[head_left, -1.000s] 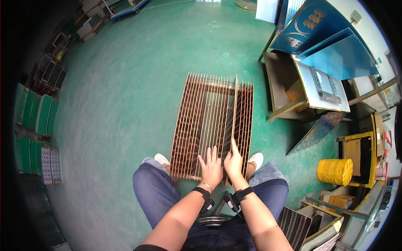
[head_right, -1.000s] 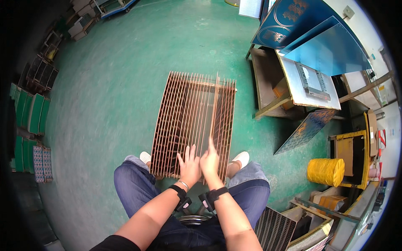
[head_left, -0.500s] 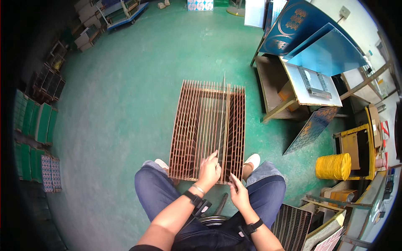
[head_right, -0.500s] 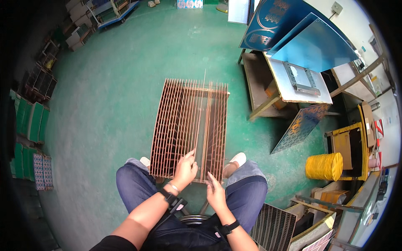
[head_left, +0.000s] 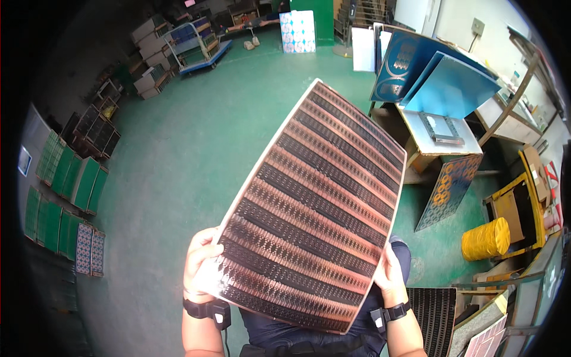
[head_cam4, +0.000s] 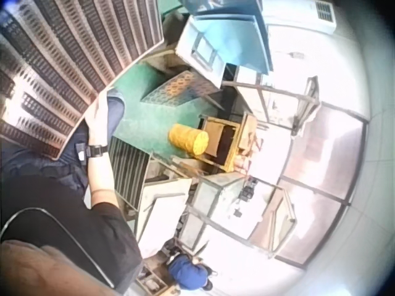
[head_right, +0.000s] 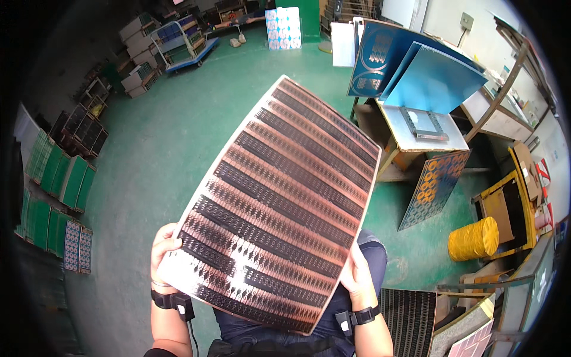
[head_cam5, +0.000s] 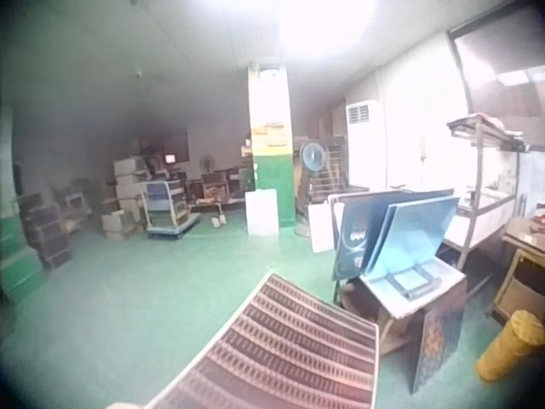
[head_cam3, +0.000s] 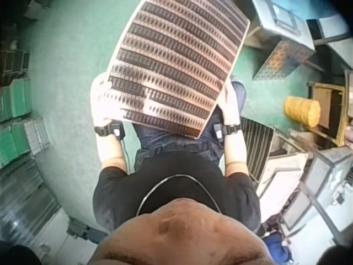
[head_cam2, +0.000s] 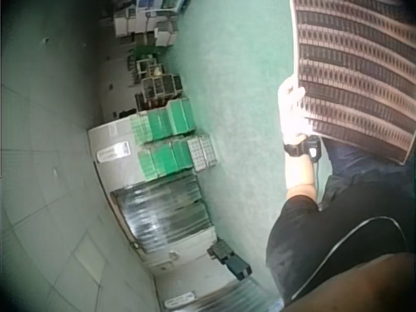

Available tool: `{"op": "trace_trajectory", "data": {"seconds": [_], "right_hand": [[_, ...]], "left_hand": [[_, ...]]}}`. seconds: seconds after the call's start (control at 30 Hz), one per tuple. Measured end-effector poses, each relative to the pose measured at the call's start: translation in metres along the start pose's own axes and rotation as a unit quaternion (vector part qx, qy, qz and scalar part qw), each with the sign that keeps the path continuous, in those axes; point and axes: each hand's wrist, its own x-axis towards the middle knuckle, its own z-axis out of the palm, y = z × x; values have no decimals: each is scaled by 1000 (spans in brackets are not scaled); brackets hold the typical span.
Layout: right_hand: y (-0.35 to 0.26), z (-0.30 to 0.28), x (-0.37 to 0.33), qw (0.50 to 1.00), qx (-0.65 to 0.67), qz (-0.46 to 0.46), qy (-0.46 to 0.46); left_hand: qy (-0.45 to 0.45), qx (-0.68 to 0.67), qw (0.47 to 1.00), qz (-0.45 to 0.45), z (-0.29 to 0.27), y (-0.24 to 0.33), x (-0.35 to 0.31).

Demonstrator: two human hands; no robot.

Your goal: Sorting and inspecting patterned metal plates into a vertical rack.

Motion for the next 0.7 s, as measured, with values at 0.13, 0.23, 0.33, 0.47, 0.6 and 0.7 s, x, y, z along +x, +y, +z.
{"op": "trace_trajectory", "data": {"seconds": [0.13,0.23,0.33,0.47,0.6,0.7], "right_hand": [[-13,14,-15,997,-58,-58,-2],[-14,29,-19,990,-62,-124,11],[-11,50,-19,983,-76,-166,-29],[-9,81,-28,976,-108,-173,-76],[-44,80,-38,960,-133,-224,-106],[-92,84,-46,937,-83,-340,-14]], "left_hand": [[-104,-171,979,35,-52,-39,11],[13,-161,984,69,-16,-52,1],[-18,-296,954,33,16,-60,-12],[7,-260,965,-40,12,-102,-14],[24,-281,959,-19,-4,-90,1],[36,-252,967,23,-23,-73,5]]}}
